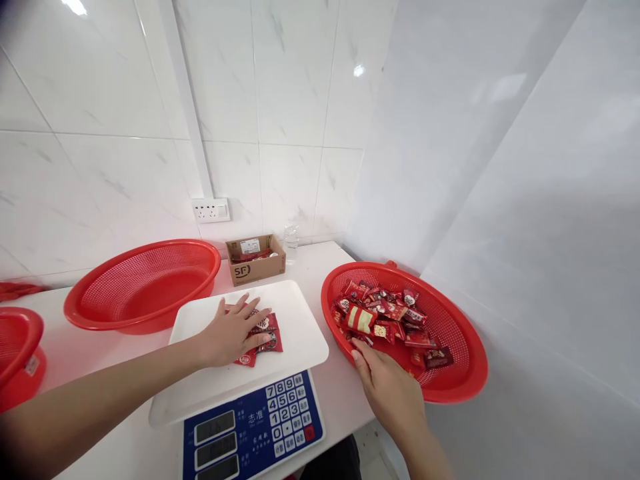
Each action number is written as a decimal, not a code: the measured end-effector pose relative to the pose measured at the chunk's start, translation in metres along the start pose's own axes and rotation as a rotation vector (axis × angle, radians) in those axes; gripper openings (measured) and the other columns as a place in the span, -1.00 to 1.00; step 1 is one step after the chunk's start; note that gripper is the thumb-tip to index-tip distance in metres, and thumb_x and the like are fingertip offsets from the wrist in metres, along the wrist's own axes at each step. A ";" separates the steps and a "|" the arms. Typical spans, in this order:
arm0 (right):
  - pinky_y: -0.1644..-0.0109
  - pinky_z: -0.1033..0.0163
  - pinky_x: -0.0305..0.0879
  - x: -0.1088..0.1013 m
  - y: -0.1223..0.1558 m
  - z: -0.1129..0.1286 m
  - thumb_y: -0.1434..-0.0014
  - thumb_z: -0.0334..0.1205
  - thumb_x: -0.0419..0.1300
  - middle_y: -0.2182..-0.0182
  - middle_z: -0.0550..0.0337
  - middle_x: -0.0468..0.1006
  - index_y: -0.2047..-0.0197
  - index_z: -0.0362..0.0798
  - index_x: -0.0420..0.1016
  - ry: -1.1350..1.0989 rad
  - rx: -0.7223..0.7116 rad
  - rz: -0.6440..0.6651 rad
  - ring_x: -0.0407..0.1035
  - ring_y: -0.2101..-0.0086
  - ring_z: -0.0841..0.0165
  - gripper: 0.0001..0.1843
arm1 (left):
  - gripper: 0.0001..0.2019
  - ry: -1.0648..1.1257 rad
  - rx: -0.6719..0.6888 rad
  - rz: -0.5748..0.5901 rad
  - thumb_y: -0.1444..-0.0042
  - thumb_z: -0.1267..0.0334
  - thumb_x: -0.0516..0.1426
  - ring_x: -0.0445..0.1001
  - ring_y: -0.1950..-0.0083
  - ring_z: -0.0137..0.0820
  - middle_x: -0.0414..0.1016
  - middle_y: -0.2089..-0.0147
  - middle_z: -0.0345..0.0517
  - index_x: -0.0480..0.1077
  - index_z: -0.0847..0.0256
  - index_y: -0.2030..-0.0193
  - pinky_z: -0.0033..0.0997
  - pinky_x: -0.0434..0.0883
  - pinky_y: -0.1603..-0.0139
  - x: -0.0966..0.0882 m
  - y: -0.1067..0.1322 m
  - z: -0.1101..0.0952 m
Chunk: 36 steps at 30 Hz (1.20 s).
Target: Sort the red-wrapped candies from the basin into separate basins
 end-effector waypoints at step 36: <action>0.24 0.19 0.40 -0.001 0.002 0.001 -0.28 0.02 -0.23 0.01 0.28 0.50 -0.09 0.18 0.39 0.027 0.003 -0.037 0.40 0.05 0.25 -0.51 | -0.28 0.075 0.071 -0.029 -0.10 -0.31 -0.27 -0.34 -0.40 -0.04 -0.24 -0.41 0.13 -0.03 -0.01 -0.32 0.32 -0.30 -0.22 0.013 0.003 -0.022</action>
Point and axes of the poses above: each hand's wrist, its own y-axis away from the middle knuckle, its own x-axis out of the palm, z = x × y, the point moved 5 cm from there along -y, towards the middle knuckle
